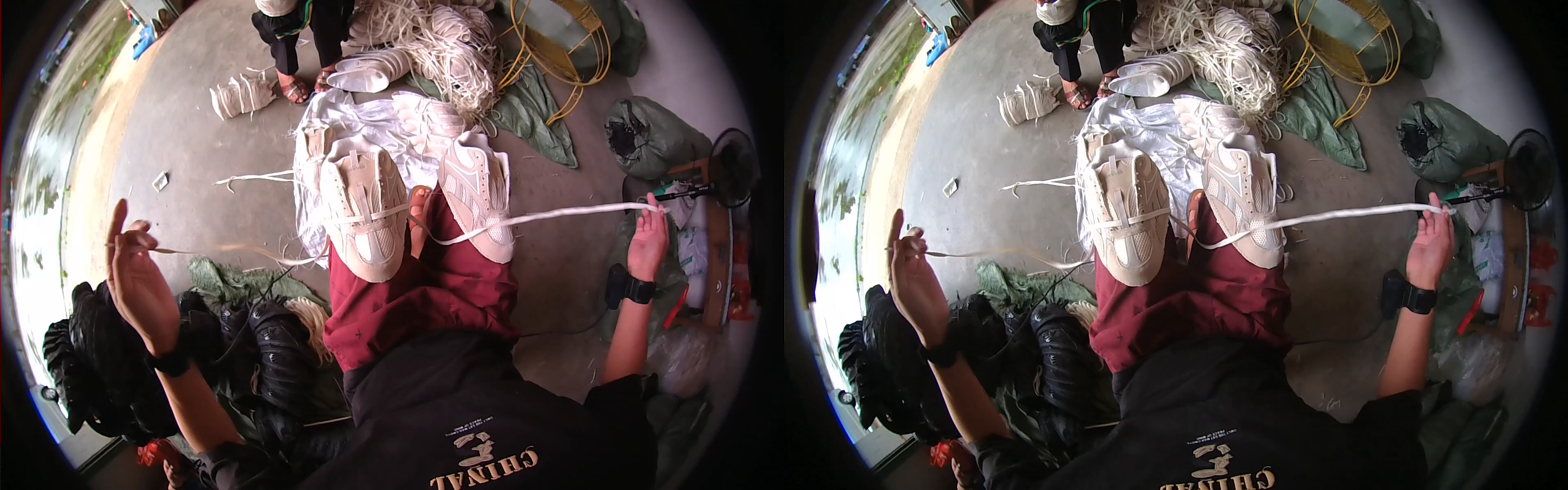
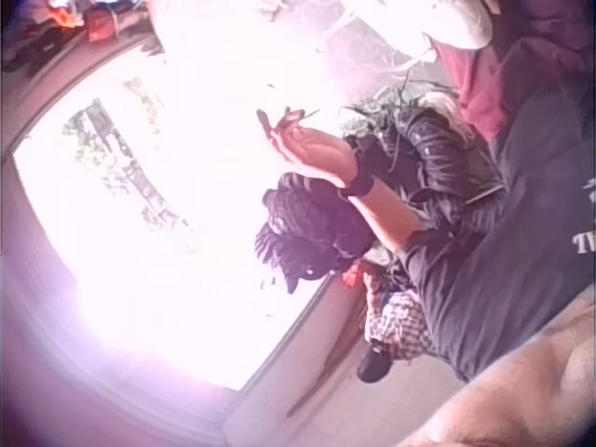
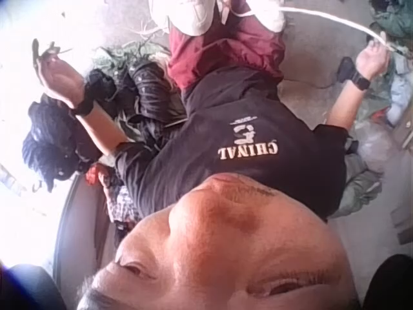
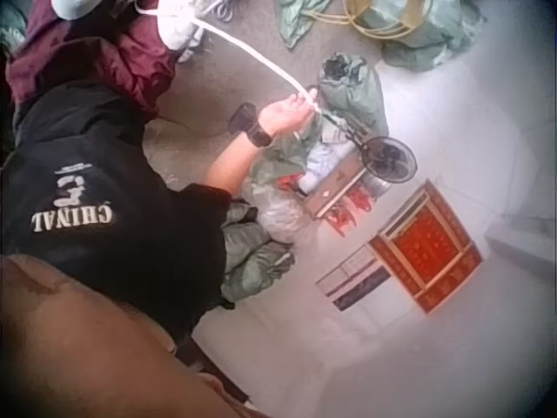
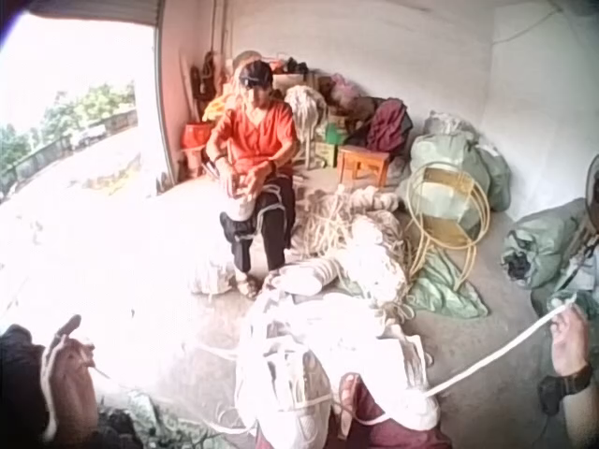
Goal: Thread white laces through the eyelets of cream-colored shoe uppers.
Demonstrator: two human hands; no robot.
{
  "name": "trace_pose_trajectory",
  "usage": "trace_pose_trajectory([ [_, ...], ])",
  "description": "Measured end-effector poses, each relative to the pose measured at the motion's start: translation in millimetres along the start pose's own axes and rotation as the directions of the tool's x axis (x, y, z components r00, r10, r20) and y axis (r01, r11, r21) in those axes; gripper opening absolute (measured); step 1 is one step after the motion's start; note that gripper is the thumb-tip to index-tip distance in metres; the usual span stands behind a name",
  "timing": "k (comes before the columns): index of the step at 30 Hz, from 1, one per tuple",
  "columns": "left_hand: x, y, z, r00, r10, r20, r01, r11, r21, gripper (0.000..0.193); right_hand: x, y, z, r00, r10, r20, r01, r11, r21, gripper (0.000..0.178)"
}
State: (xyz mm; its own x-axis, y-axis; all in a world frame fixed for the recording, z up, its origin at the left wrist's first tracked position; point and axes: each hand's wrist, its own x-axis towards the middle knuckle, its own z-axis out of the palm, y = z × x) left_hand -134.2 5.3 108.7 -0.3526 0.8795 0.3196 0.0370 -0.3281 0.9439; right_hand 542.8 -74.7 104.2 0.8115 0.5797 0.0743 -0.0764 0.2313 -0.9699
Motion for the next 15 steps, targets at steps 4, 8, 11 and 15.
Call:
trace_pose_trajectory([
  [4,-15,-9,45,0.974,-0.157,0.166,0.165,0.985,-0.039,0.036,15,16,-37,0.994,-0.063,-0.084,0.053,0.993,-0.109,0.026],
  [8,-32,-41,103,0.822,-0.426,0.378,0.387,0.905,0.179,0.034,-2,30,-13,0.996,-0.068,0.062,0.076,0.986,-0.146,0.024],
  [11,-44,-76,140,0.679,-0.472,0.562,0.393,0.881,0.266,0.034,-38,41,44,0.934,0.026,0.355,-0.011,0.999,-0.044,0.019],
  [15,-49,-109,181,0.593,-0.470,0.654,0.384,0.879,0.284,0.031,-85,72,108,0.760,0.257,0.597,-0.291,0.956,-0.041,0.016],
])
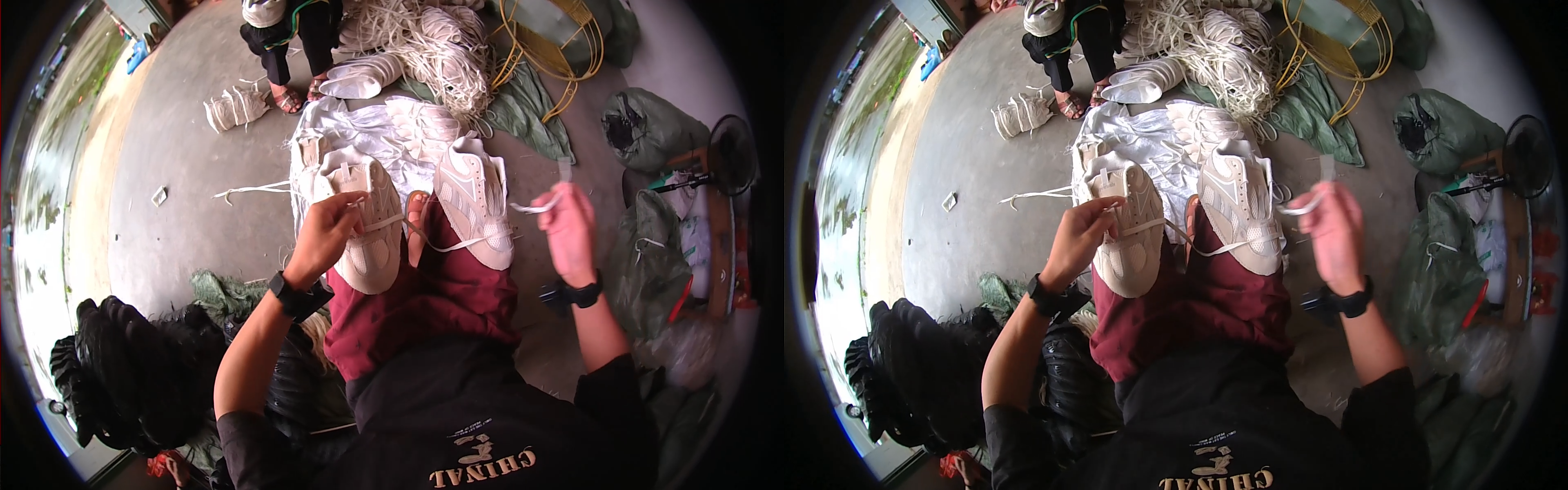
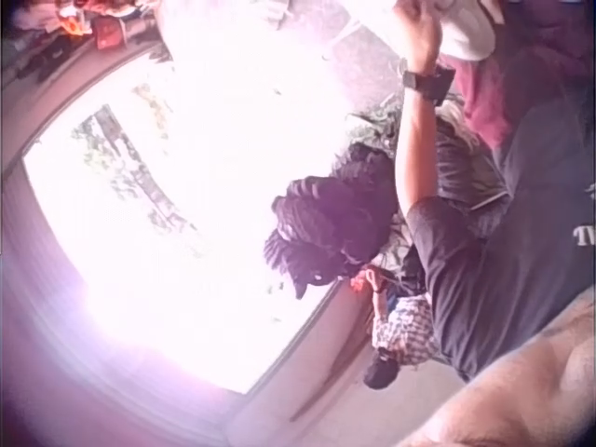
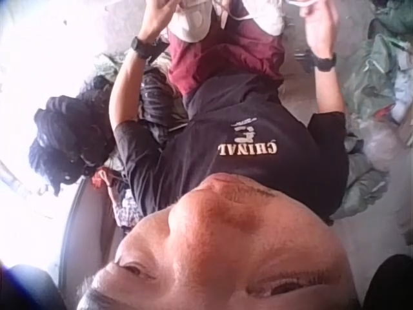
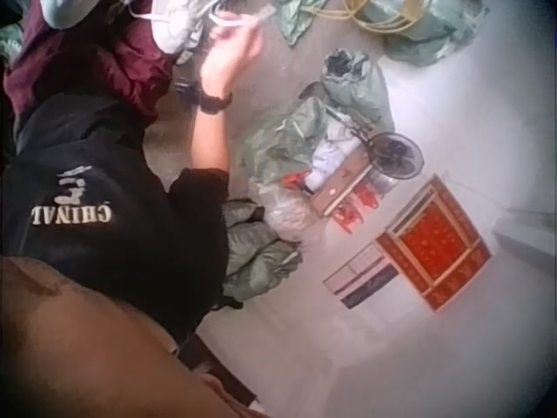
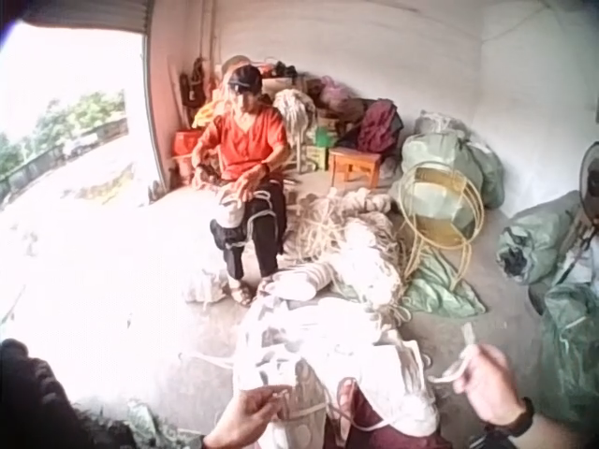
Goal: Thread white laces through the eyelets of cream-colored shoe uppers.
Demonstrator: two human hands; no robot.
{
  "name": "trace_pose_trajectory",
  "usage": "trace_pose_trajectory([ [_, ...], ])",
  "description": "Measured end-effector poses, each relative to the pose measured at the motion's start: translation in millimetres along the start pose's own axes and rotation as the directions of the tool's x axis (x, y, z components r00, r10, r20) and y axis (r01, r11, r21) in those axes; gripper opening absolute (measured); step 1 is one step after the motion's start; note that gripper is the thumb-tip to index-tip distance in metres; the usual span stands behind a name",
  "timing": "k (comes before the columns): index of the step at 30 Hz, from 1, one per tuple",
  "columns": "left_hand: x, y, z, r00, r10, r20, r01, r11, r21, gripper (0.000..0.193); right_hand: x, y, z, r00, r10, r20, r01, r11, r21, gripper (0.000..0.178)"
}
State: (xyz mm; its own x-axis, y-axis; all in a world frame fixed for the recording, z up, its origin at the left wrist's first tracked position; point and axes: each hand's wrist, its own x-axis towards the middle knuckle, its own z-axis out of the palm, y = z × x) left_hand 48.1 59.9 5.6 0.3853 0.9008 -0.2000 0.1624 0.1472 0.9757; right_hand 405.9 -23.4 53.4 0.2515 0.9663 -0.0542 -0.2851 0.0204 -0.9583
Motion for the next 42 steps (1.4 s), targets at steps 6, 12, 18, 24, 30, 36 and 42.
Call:
trace_pose_trajectory([
  [6,26,5,9,0.991,-0.120,0.060,0.119,0.992,0.032,0.028,16,62,67,0.914,0.342,0.217,-0.298,0.931,-0.213,0.022],
  [12,46,7,15,0.978,-0.138,0.155,0.126,0.988,0.089,0.028,38,112,92,0.845,0.487,0.220,-0.410,0.855,-0.318,0.023],
  [18,64,15,11,0.934,-0.243,0.262,0.170,0.947,0.273,0.024,45,120,92,0.832,0.527,0.172,-0.459,0.829,-0.318,0.021],
  [24,76,38,20,0.895,-0.343,0.286,0.166,0.850,0.501,0.032,57,124,90,0.888,0.427,0.169,-0.388,0.895,-0.219,0.022],
  [30,81,14,16,0.914,-0.284,0.290,0.157,0.907,0.392,0.037,50,116,90,0.876,0.448,0.180,-0.355,0.850,-0.389,0.021],
  [36,80,11,17,0.913,-0.280,0.298,0.192,0.937,0.293,0.036,38,127,77,0.957,0.160,0.241,-0.014,0.858,-0.513,0.018],
  [42,80,18,21,0.909,-0.305,0.284,0.219,0.930,0.296,0.034,26,119,82,0.977,0.131,0.166,-0.068,0.939,-0.337,0.018],
])
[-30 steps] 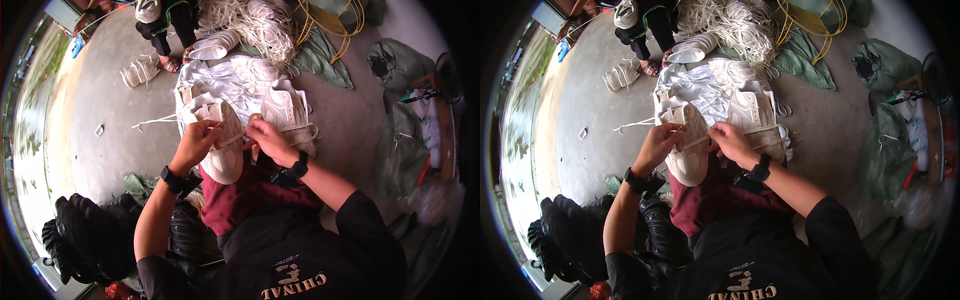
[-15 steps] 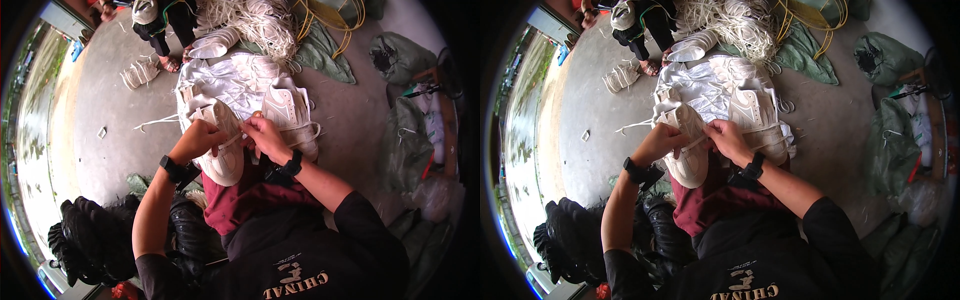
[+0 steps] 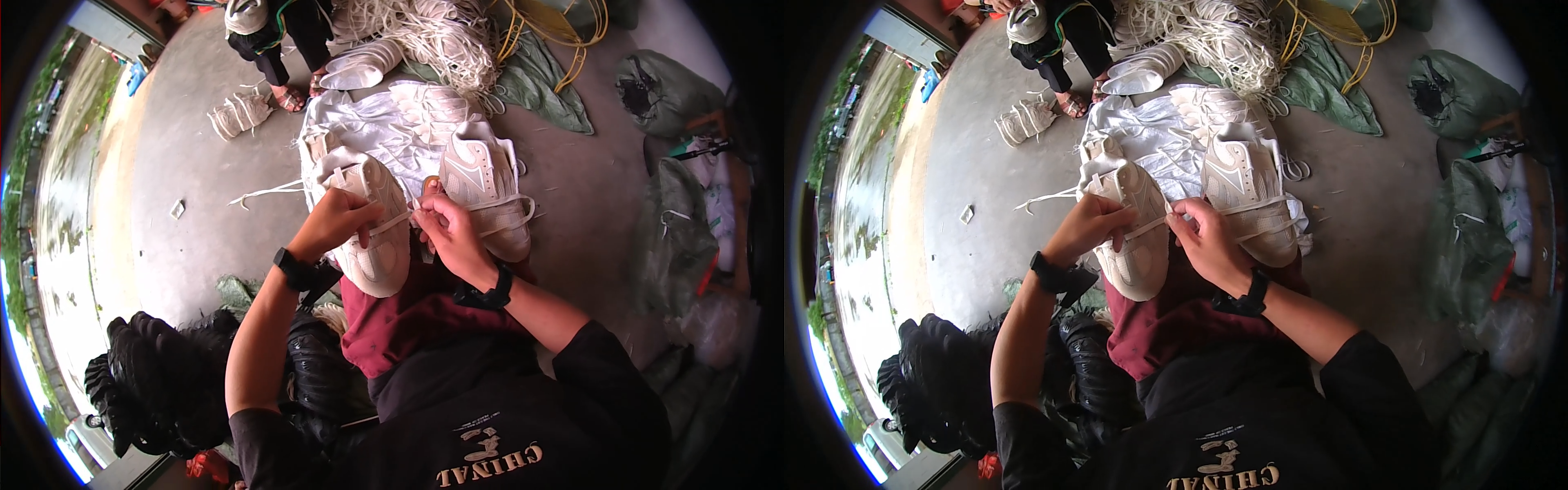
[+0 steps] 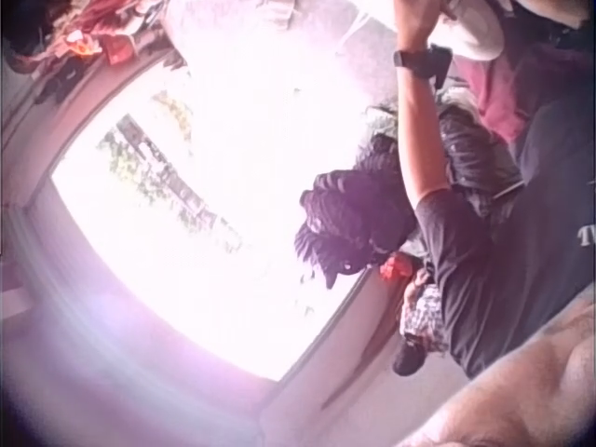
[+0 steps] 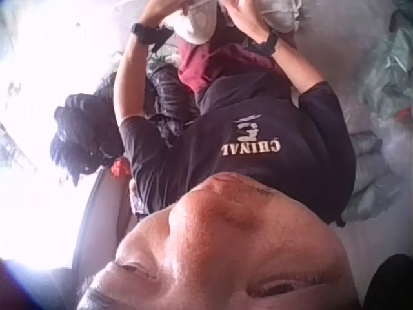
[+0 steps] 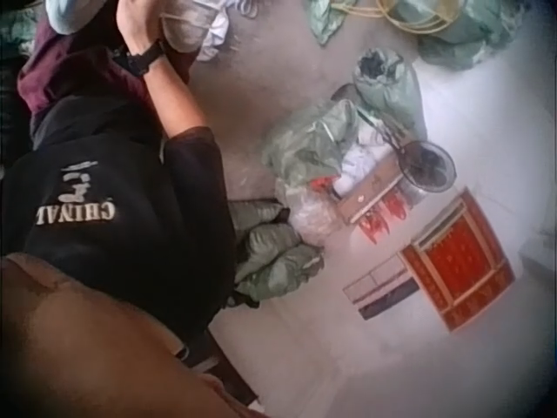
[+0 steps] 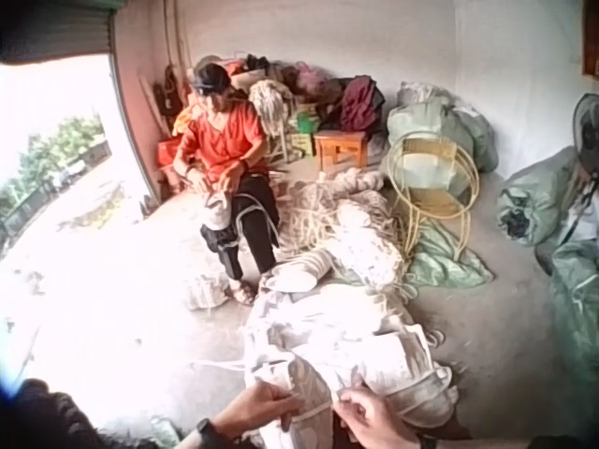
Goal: Thread white laces through the eyelets of cream-colored shoe uppers.
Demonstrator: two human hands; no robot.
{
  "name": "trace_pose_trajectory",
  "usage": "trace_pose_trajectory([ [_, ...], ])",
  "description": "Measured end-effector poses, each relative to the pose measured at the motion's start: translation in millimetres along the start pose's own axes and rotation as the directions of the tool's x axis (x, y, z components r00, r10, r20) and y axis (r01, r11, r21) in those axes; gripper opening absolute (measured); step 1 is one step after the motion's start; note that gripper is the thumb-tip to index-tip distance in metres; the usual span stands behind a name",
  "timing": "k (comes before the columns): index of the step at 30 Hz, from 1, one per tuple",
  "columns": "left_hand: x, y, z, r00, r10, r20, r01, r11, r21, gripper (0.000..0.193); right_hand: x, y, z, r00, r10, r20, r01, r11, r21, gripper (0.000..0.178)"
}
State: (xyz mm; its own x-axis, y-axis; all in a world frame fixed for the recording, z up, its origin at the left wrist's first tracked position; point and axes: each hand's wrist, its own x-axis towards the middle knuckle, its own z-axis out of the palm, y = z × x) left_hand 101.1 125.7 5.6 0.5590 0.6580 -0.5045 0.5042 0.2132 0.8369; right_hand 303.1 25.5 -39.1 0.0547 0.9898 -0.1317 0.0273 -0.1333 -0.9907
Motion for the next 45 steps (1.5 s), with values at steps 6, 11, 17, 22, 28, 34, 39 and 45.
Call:
trace_pose_trajectory([
  [6,-6,1,5,0.999,-0.033,-0.011,0.033,0.999,-0.025,0.026,-21,-33,16,0.996,-0.041,0.076,0.035,0.996,0.080,0.019],
  [11,-10,2,8,0.999,-0.025,-0.048,0.021,0.997,-0.077,0.024,-41,-64,27,0.949,-0.124,0.290,0.110,0.992,0.064,0.015],
  [17,-13,12,13,0.995,-0.045,-0.090,0.036,0.995,-0.092,0.028,-53,-90,43,0.863,-0.306,0.401,0.301,0.950,0.078,0.015],
  [22,-14,14,15,0.994,-0.046,-0.095,0.035,0.994,-0.108,0.028,-58,-89,53,0.855,-0.344,0.388,0.331,0.938,0.101,0.015],
  [28,-14,18,16,0.992,-0.058,-0.114,0.050,0.996,-0.073,0.027,-63,-91,58,0.879,-0.269,0.395,0.251,0.963,0.097,0.015],
  [34,-16,16,19,0.991,-0.058,-0.122,0.049,0.996,-0.076,0.028,-67,-95,61,0.874,-0.265,0.408,0.255,0.964,0.080,0.016],
  [39,-19,17,23,0.985,-0.048,-0.166,0.043,0.998,-0.034,0.030,-68,-99,61,0.869,-0.284,0.406,0.272,0.958,0.089,0.016],
  [45,-19,18,27,0.982,-0.022,-0.187,0.022,1.000,-0.003,0.032,-64,-103,56,0.845,-0.234,0.480,0.163,0.969,0.186,0.014],
])
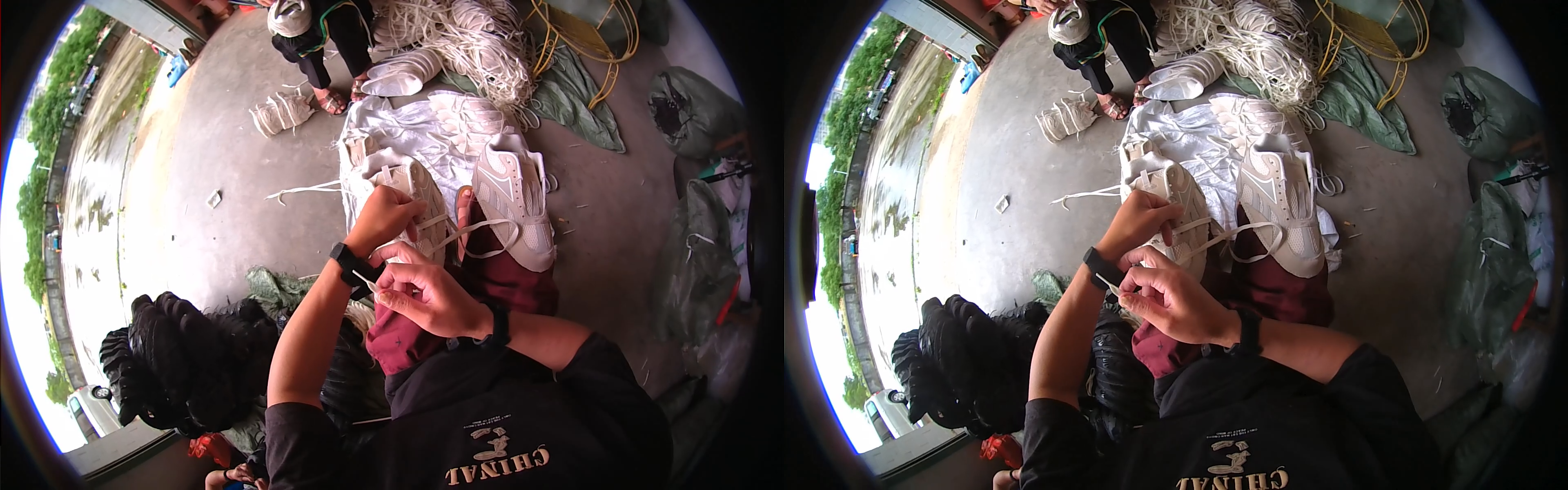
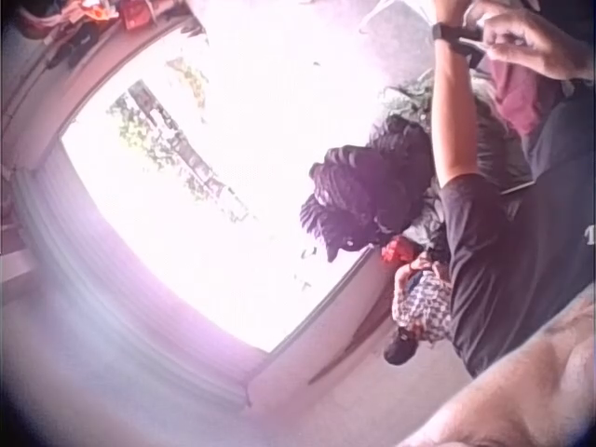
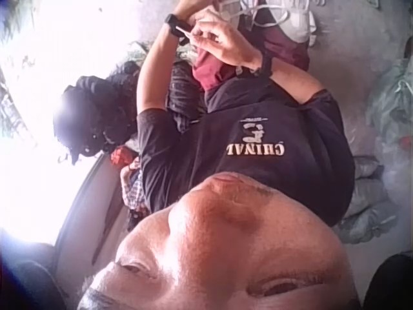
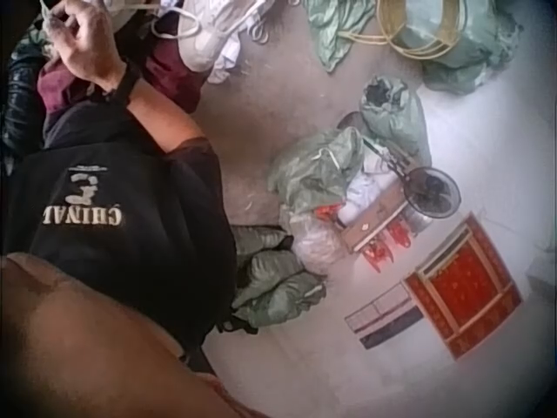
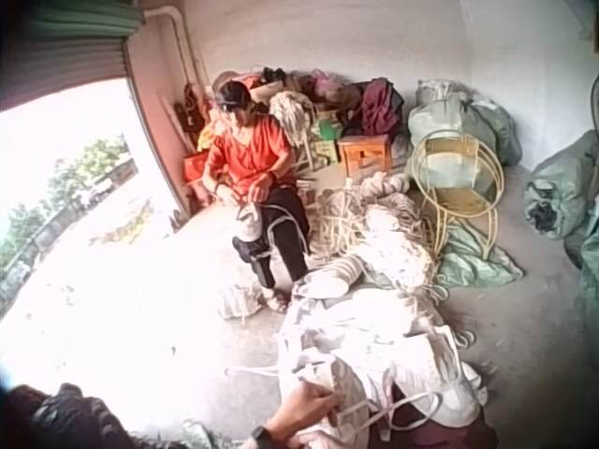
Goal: Thread white laces through the eyelets of cream-colored shoe uppers.
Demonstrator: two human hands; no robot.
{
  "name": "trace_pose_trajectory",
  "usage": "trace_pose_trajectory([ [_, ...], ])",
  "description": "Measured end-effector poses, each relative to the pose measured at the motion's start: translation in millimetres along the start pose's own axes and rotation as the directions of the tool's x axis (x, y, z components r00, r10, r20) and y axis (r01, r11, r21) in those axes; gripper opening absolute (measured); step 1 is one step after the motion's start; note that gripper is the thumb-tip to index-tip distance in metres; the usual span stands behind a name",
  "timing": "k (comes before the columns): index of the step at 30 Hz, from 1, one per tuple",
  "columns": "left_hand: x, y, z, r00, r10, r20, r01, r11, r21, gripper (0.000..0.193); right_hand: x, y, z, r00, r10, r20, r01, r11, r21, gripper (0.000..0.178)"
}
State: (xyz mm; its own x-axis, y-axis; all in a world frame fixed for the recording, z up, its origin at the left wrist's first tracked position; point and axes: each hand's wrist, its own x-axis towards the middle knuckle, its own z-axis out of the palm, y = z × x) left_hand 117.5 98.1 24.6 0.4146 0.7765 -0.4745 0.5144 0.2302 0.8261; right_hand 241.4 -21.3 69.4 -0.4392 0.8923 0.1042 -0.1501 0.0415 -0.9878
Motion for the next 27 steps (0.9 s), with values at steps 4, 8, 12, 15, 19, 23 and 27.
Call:
trace_pose_trajectory([
  [4,2,-2,2,1.000,0.013,-0.003,-0.013,1.000,0.024,0.033,2,-2,-4,0.999,0.029,0.043,-0.029,1.000,-0.004,0.013],
  [8,1,-2,5,0.999,0.036,-0.030,-0.035,0.998,0.055,0.033,1,3,-6,0.996,0.053,0.077,-0.059,0.996,0.074,0.012],
  [12,0,1,3,1.000,0.025,-0.003,-0.025,1.000,0.010,0.033,1,1,-7,0.998,0.039,0.058,-0.041,0.999,0.035,0.012],
  [15,-2,6,1,1.000,0.021,0.008,-0.021,0.999,0.027,0.032,-3,-5,-8,1.000,0.027,0.005,-0.027,0.998,-0.059,0.014],
  [19,-1,1,3,1.000,0.022,0.010,-0.022,1.000,0.000,0.031,-13,-1,-5,1.000,-0.012,-0.025,0.009,0.993,-0.121,0.014],
  [23,2,-7,1,1.000,0.021,0.008,-0.021,0.997,-0.068,0.029,-21,4,-12,0.983,0.012,-0.185,-0.046,0.983,-0.180,0.015],
  [27,4,-15,0,1.000,-0.007,0.019,0.010,0.992,-0.124,0.029,-25,39,-37,0.919,-0.003,-0.394,-0.103,0.963,-0.249,0.014],
])
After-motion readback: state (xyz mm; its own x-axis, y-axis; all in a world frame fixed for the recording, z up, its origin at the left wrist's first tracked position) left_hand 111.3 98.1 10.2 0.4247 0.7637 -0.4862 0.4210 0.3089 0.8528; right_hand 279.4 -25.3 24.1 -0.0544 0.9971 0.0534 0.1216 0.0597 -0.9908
